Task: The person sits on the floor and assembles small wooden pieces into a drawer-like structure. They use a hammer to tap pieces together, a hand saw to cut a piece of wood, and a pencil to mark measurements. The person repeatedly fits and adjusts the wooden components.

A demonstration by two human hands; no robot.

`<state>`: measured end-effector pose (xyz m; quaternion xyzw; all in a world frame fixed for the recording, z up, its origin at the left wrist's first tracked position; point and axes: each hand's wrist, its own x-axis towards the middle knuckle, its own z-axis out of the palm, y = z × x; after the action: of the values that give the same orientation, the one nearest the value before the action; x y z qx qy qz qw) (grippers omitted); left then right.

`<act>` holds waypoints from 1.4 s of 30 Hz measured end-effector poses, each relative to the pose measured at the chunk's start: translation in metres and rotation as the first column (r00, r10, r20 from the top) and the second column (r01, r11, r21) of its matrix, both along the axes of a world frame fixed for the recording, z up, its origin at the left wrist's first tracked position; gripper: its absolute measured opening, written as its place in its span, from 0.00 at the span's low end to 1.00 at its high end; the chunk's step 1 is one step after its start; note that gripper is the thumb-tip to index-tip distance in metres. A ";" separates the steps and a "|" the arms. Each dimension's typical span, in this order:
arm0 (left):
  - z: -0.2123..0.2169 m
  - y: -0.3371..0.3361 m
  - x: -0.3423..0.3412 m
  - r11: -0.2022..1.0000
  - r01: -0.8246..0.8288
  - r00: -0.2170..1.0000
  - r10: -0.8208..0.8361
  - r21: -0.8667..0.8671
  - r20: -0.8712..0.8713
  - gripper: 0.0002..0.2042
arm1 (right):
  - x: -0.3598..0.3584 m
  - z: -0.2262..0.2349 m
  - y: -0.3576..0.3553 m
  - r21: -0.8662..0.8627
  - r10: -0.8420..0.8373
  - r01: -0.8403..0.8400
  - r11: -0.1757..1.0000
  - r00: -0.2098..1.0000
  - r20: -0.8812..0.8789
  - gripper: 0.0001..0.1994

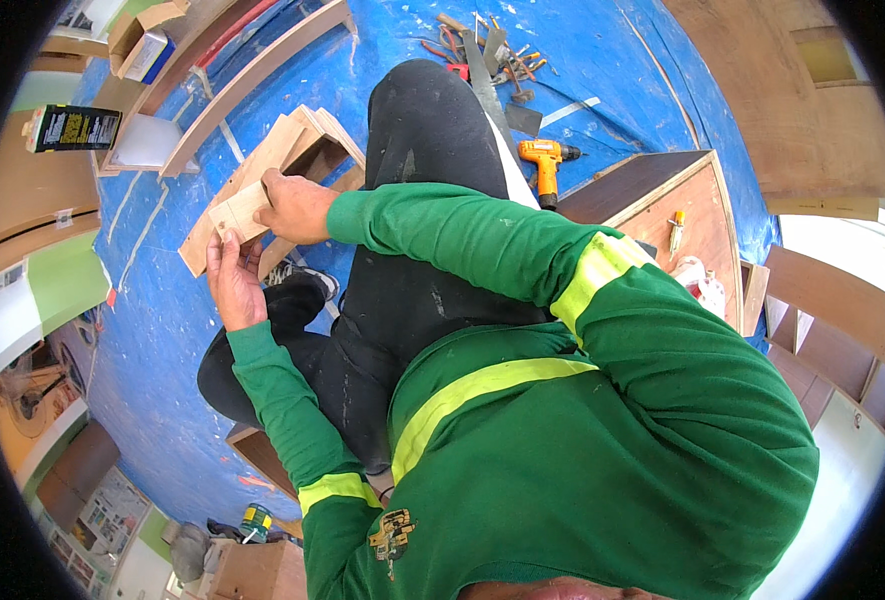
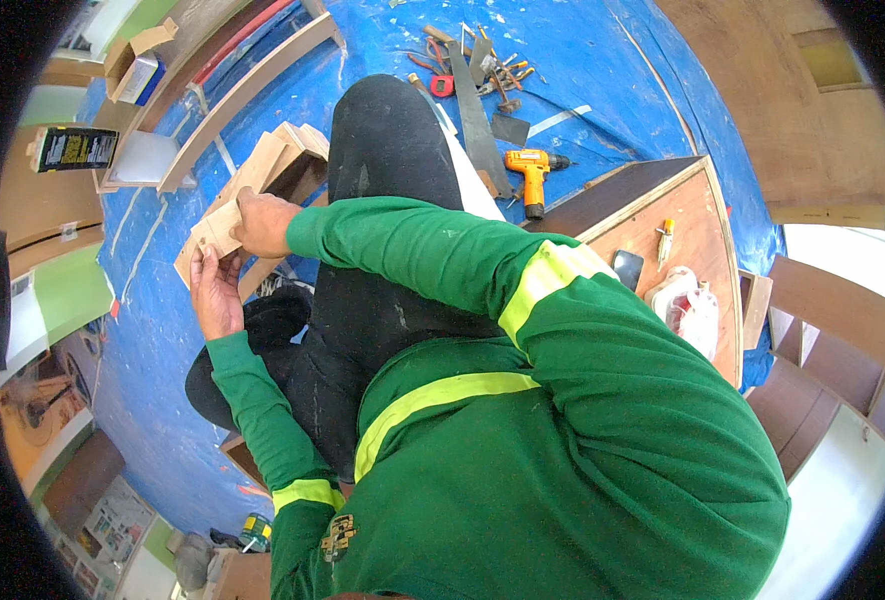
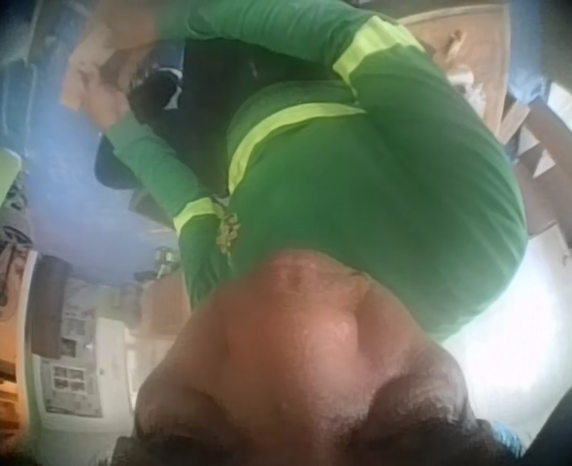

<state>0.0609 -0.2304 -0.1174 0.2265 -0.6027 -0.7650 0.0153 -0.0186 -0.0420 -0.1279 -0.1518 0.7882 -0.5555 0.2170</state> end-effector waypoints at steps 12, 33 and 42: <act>-0.008 0.000 0.001 1.000 0.018 0.999 -0.019 0.013 0.043 0.21 | 0.003 0.004 0.015 0.015 0.024 -0.024 1.000 0.999 -0.026 0.27; -0.021 0.011 -0.017 0.998 0.013 1.000 -0.014 0.060 0.008 0.24 | -0.014 -0.008 0.030 0.004 -0.025 0.025 1.000 0.999 -0.022 0.25; -0.019 0.010 -0.014 0.998 0.000 1.000 0.000 0.056 0.004 0.24 | -0.011 -0.005 0.030 0.019 -0.017 0.017 1.000 1.000 -0.024 0.25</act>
<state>0.0472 -0.2208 -0.1369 0.2286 -0.5811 -0.7810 0.0078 -0.0301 -0.0119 -0.1326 -0.1496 0.7974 -0.5477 0.2044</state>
